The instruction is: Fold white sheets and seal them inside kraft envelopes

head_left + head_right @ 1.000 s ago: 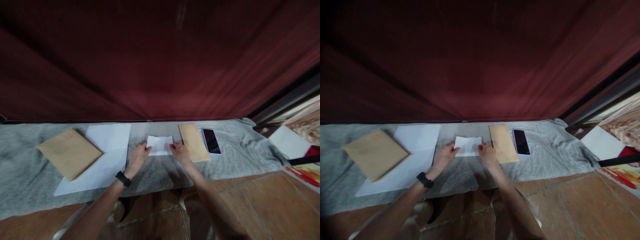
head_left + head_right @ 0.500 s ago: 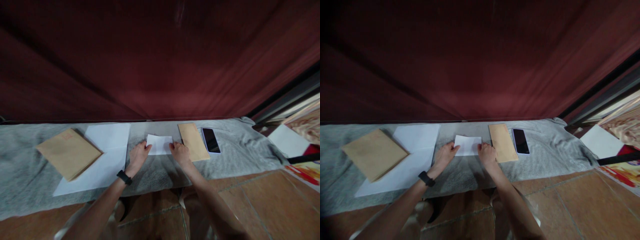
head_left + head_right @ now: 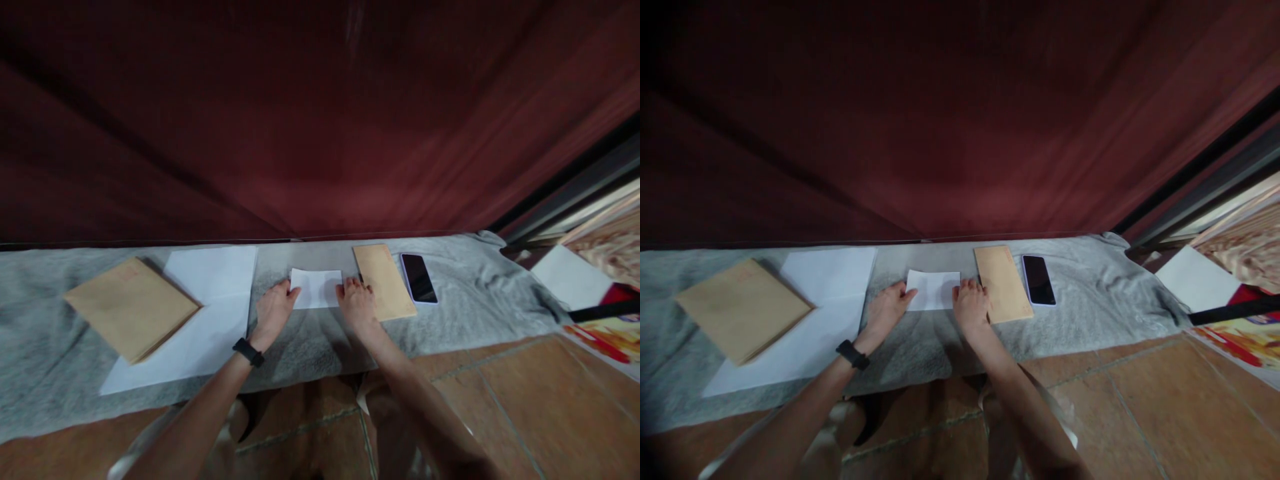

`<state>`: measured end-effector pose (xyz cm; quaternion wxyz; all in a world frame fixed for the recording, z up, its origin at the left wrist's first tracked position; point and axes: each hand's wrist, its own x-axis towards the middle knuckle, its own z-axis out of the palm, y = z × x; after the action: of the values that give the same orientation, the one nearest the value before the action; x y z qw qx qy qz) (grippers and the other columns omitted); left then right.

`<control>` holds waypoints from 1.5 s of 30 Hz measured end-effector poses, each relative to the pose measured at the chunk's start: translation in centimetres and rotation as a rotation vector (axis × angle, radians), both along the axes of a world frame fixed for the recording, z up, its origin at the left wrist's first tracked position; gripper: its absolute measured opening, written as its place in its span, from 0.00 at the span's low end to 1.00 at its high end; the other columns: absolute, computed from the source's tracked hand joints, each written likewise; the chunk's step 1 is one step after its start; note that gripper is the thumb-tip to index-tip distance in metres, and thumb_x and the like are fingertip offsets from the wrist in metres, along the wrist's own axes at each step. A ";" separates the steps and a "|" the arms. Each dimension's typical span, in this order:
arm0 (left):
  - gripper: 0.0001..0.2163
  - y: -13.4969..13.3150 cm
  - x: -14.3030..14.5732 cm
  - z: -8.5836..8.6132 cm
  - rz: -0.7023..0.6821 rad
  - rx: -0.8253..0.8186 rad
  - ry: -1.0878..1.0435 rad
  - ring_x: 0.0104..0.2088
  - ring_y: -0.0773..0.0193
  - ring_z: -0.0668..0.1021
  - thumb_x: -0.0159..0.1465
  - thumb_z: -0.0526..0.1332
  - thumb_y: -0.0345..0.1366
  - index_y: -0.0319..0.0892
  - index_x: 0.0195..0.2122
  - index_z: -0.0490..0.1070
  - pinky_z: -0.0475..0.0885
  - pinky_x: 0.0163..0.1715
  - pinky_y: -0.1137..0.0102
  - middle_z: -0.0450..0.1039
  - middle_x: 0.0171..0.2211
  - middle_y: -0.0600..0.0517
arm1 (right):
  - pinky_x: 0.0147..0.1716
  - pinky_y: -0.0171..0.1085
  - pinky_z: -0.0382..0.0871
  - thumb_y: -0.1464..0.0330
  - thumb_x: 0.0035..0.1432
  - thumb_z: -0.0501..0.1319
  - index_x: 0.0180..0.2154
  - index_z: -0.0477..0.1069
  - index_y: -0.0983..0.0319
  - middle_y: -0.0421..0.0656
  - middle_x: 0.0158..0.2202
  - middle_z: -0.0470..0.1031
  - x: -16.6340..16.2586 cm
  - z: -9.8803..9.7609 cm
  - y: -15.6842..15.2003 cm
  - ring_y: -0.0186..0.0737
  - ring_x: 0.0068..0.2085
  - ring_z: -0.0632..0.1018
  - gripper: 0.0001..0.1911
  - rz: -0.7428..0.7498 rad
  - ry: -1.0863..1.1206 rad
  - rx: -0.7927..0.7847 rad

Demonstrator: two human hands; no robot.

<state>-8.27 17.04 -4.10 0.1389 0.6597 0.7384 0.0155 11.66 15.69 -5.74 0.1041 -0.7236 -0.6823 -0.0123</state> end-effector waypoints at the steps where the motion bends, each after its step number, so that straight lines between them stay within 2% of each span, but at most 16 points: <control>1: 0.17 0.0 0.0 0.0 0.000 0.002 -0.002 0.43 0.51 0.83 0.71 0.53 0.49 0.44 0.44 0.76 0.69 0.34 0.66 0.83 0.41 0.44 | 0.47 0.46 0.70 0.66 0.70 0.55 0.45 0.76 0.65 0.54 0.43 0.80 -0.1 0.1 0.1 0.51 0.45 0.80 0.13 0.027 0.017 0.029; 6: 0.17 0.1 0.0 -0.1 -0.026 0.019 0.001 0.42 0.51 0.83 0.71 0.52 0.49 0.44 0.44 0.76 0.69 0.34 0.66 0.82 0.41 0.44 | 0.58 0.46 0.67 0.66 0.72 0.49 0.59 0.69 0.65 0.53 0.60 0.72 -2.0 -0.6 0.1 0.48 0.59 0.73 0.20 0.309 0.220 0.126; 9: 0.17 0.2 -0.1 -0.2 -0.038 0.017 0.001 0.41 0.51 0.83 0.72 0.52 0.49 0.44 0.44 0.75 0.68 0.33 0.66 0.82 0.40 0.44 | 0.64 0.48 0.62 0.64 0.73 0.48 0.65 0.63 0.67 0.52 0.68 0.65 -3.3 -2.2 -0.3 0.47 0.68 0.65 0.25 0.379 0.229 0.084; 12: 0.17 0.4 -0.3 -0.4 -0.054 0.011 0.002 0.41 0.52 0.83 0.71 0.52 0.49 0.44 0.43 0.75 0.67 0.32 0.66 0.82 0.41 0.44 | 0.67 0.49 0.57 0.60 0.74 0.48 0.68 0.58 0.70 0.54 0.70 0.60 -3.7 -3.5 -0.6 0.49 0.71 0.60 0.29 0.350 0.171 0.057; 16: 0.15 0.3 -0.3 -0.3 -0.056 0.019 0.000 0.39 0.52 0.83 0.71 0.53 0.48 0.44 0.44 0.74 0.69 0.33 0.66 0.82 0.39 0.45 | 0.68 0.50 0.54 0.57 0.74 0.47 0.69 0.56 0.71 0.55 0.71 0.56 -3.6 -4.3 -0.9 0.50 0.72 0.58 0.32 0.319 0.109 0.085; 19: 0.14 -0.3 0.0 -0.1 -0.056 0.140 0.019 0.39 0.51 0.82 0.72 0.53 0.44 0.41 0.49 0.71 0.71 0.35 0.64 0.81 0.39 0.43 | 0.68 0.51 0.54 0.57 0.74 0.46 0.69 0.56 0.70 0.56 0.71 0.55 -3.6 -4.4 -1.0 0.51 0.72 0.58 0.32 0.298 0.088 0.108; 22: 0.16 -0.7 0.8 -0.7 -0.126 0.395 0.023 0.48 0.48 0.80 0.72 0.51 0.38 0.36 0.55 0.68 0.73 0.46 0.59 0.77 0.47 0.37 | 0.68 0.51 0.53 0.57 0.74 0.46 0.70 0.55 0.69 0.55 0.71 0.55 -3.6 -4.2 -1.0 0.51 0.72 0.57 0.31 0.298 0.077 0.099; 25: 0.21 -0.9 2.1 -2.1 -0.313 0.523 -0.051 0.61 0.49 0.72 0.73 0.48 0.38 0.33 0.63 0.64 0.68 0.59 0.56 0.70 0.60 0.35 | 0.69 0.50 0.52 0.61 0.74 0.46 0.70 0.55 0.69 0.55 0.72 0.54 -3.6 -4.0 -1.0 0.50 0.72 0.57 0.30 0.307 0.065 0.068; 27: 0.24 -1.0 2.9 -3.2 -0.404 0.495 -0.080 0.68 0.50 0.65 0.74 0.46 0.41 0.33 0.66 0.61 0.62 0.65 0.55 0.63 0.67 0.37 | 0.69 0.49 0.52 0.66 0.73 0.46 0.70 0.54 0.69 0.54 0.72 0.53 -3.6 -3.8 -1.0 0.49 0.72 0.57 0.28 0.312 0.053 0.046; 29: 0.27 -1.1 3.4 -4.1 -0.425 0.437 -0.070 0.71 0.50 0.59 0.74 0.45 0.43 0.33 0.68 0.59 0.57 0.69 0.54 0.59 0.69 0.38 | 0.69 0.49 0.51 0.71 0.71 0.46 0.70 0.54 0.68 0.53 0.73 0.52 -3.5 -3.8 -1.1 0.48 0.72 0.57 0.28 0.314 0.049 0.032; 33: 0.28 -1.2 3.7 -4.9 -0.420 0.387 -0.036 0.72 0.54 0.56 0.74 0.43 0.44 0.35 0.70 0.57 0.50 0.71 0.54 0.56 0.71 0.41 | 0.69 0.51 0.52 0.71 0.71 0.46 0.70 0.54 0.68 0.53 0.72 0.54 -3.4 -4.1 -1.0 0.49 0.72 0.57 0.29 0.306 0.068 0.037; 38: 0.27 -1.0 3.5 -5.3 -0.358 0.388 0.000 0.73 0.56 0.54 0.74 0.42 0.39 0.33 0.71 0.53 0.48 0.72 0.55 0.54 0.71 0.41 | 0.68 0.52 0.52 0.66 0.73 0.46 0.70 0.55 0.70 0.55 0.72 0.54 -2.9 -4.5 -0.9 0.51 0.72 0.57 0.29 0.255 0.083 0.078; 41: 0.28 -0.9 3.2 -5.4 -0.305 0.388 0.022 0.73 0.54 0.54 0.74 0.42 0.39 0.28 0.71 0.52 0.49 0.72 0.57 0.52 0.72 0.38 | 0.68 0.51 0.52 0.63 0.74 0.46 0.69 0.56 0.71 0.56 0.71 0.55 -2.4 -4.6 -0.9 0.52 0.71 0.58 0.29 0.227 0.074 0.087; 45: 0.29 -1.0 2.5 -5.6 -0.255 0.379 0.051 0.73 0.52 0.55 0.74 0.43 0.41 0.26 0.70 0.53 0.49 0.71 0.57 0.51 0.72 0.36 | 0.69 0.52 0.52 0.63 0.74 0.46 0.69 0.55 0.74 0.58 0.71 0.54 -1.6 -4.7 -0.9 0.52 0.71 0.59 0.30 0.208 0.066 0.091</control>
<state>-5.82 16.03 -9.70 -0.0054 0.7621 0.6364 0.1194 10.09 14.78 -10.45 0.1600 -0.6435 -0.7485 -0.0087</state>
